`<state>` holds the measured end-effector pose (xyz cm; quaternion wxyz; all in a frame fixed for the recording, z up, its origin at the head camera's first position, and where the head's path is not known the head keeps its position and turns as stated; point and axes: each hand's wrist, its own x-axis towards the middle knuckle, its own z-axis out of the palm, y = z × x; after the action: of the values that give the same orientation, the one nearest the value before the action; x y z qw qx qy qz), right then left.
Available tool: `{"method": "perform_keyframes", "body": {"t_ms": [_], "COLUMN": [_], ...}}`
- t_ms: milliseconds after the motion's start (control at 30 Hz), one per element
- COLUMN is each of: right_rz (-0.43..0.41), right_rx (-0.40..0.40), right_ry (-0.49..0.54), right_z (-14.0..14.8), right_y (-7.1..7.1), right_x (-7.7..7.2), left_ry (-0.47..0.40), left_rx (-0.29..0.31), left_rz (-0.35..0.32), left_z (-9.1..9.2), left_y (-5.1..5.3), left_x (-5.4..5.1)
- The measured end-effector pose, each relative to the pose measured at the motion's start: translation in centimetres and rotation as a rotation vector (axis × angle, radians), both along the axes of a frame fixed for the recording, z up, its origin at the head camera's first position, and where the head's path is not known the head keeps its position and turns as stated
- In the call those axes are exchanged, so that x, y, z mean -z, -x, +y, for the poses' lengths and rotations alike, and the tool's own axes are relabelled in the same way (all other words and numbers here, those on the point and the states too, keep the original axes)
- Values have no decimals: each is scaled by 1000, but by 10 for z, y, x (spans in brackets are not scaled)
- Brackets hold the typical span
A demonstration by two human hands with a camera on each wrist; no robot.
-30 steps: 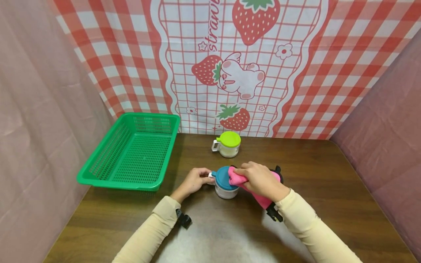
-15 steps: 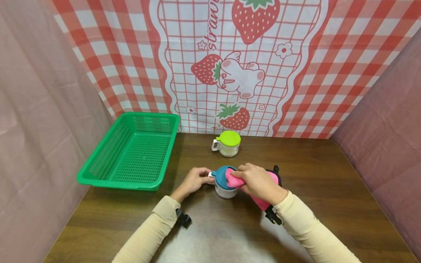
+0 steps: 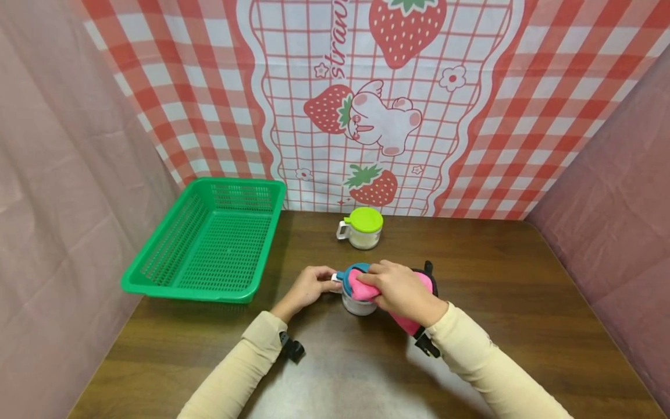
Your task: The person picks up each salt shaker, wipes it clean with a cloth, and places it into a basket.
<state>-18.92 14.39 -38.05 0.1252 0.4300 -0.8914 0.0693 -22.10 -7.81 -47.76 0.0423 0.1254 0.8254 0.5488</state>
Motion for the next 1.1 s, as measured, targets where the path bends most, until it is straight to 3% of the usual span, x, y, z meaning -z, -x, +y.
{"method": "perform_keyframes", "body": {"t_ms": [133,567,867,1100], "right_rz": [1,25,-2,-34], "right_rx": [-19,-46,-4,26], "right_ry": [-1,-37,-43,-41], "right_z": [-8,-30,-35,-36], "right_y": [1,13,22,32], "right_x": [0,-6,-8,-8], "left_ry": [-1,15,73,52], "left_rx": [-7,-7,-7,-2], "left_rz": [-12,41,74,52], "left_z": [0,-2,-1,-1], "left_y": [0,-1,0,0], "left_x": [0,2,2,3]}}
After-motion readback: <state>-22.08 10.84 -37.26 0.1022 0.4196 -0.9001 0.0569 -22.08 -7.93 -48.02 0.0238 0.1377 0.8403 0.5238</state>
